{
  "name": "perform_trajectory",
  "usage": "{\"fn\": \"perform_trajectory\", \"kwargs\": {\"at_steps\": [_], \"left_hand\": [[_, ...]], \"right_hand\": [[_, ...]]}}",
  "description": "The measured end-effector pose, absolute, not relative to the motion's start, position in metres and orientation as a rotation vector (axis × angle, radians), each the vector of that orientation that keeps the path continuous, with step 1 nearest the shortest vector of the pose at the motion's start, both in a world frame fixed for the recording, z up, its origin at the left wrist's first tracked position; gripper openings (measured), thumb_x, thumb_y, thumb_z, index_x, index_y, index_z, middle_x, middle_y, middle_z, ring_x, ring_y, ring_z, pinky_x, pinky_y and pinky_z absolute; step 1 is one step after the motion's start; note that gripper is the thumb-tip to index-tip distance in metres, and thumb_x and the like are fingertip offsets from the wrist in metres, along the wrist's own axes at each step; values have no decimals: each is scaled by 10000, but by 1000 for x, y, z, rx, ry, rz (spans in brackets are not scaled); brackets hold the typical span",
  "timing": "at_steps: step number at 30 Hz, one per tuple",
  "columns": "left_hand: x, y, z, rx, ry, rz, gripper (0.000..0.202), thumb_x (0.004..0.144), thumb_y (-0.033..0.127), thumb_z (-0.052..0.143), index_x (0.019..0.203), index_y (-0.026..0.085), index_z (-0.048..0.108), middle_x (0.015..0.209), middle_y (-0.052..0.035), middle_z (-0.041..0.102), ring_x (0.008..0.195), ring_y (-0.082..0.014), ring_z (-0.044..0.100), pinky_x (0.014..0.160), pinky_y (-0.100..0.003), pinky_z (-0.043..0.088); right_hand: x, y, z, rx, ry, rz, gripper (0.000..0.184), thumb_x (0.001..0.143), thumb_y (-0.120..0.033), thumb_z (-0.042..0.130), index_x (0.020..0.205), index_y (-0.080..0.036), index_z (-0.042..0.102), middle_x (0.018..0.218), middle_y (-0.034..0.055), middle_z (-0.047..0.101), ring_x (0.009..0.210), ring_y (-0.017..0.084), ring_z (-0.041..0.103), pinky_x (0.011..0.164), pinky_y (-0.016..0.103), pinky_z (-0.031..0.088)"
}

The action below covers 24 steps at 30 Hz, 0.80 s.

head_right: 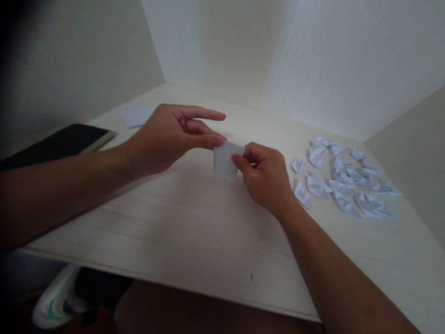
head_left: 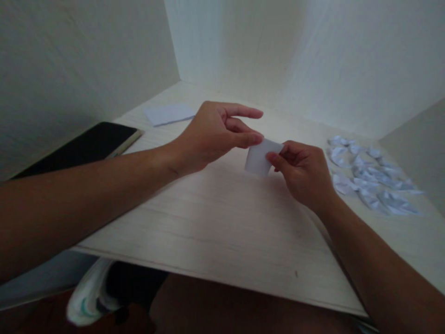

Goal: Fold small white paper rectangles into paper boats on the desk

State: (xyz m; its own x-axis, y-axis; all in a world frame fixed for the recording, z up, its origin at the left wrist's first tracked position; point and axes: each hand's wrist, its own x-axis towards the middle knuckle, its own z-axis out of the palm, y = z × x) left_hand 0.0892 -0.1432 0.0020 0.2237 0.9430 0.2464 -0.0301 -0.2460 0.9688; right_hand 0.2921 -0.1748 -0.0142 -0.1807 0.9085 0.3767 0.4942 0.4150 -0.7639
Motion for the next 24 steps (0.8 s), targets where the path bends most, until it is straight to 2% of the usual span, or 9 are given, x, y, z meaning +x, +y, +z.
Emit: {"fn": "perform_trajectory", "kwargs": {"at_steps": [5,7,11,15,17,20,24], "left_hand": [[92,-147,5,1574,923,1269,476,732,28,844,1182,152,753,725,7,758,733,-182,756,738,-302,612],[94,-149,4,1591,919,1269,432,749,58,837,1163,144,748,755,-4,768,750,-181,754,758,-308,611],[97,-151,3,1663,938,1266,318,767,93,819,1075,117,743,727,-17,744,678,-159,711,683,-280,570],[96,-154,2,1785,907,1274,361,795,135,792,1148,122,719,797,-29,749,734,-167,708,710,-285,555],[95,-153,1,1863,903,1229,370,787,158,800,1150,124,731,751,-11,722,710,-165,686,709,-290,541],[94,-152,0,1909,932,1191,375,764,179,821,1132,140,759,679,6,691,619,-150,626,636,-286,490],[93,-152,3,1883,944,1226,384,750,175,834,1128,147,776,703,-19,743,601,-157,621,585,-282,452]], "right_hand": [[291,-177,-15,-1169,-1770,683,236,852,-275,687,652,-198,587,605,-24,598,576,121,506,556,277,367],[292,-177,-16,-1176,-1762,685,239,855,-288,685,656,-200,585,610,-23,594,578,123,505,559,281,364],[295,-178,-18,-1210,-1777,632,237,860,-286,682,661,-199,589,595,-29,573,561,121,486,551,285,341],[295,-179,-19,-1201,-1775,597,216,878,-281,673,689,-195,611,621,-23,603,580,129,528,571,288,369],[295,-180,-20,-1204,-1774,593,205,882,-283,672,705,-193,624,647,-14,628,599,136,556,590,292,392],[294,-181,-21,-1225,-1767,569,203,882,-280,677,706,-193,626,643,-14,632,590,137,554,582,291,388],[291,-184,-19,-1227,-1754,495,214,888,-268,673,695,-197,613,618,-26,606,567,126,528,564,284,360]]}}
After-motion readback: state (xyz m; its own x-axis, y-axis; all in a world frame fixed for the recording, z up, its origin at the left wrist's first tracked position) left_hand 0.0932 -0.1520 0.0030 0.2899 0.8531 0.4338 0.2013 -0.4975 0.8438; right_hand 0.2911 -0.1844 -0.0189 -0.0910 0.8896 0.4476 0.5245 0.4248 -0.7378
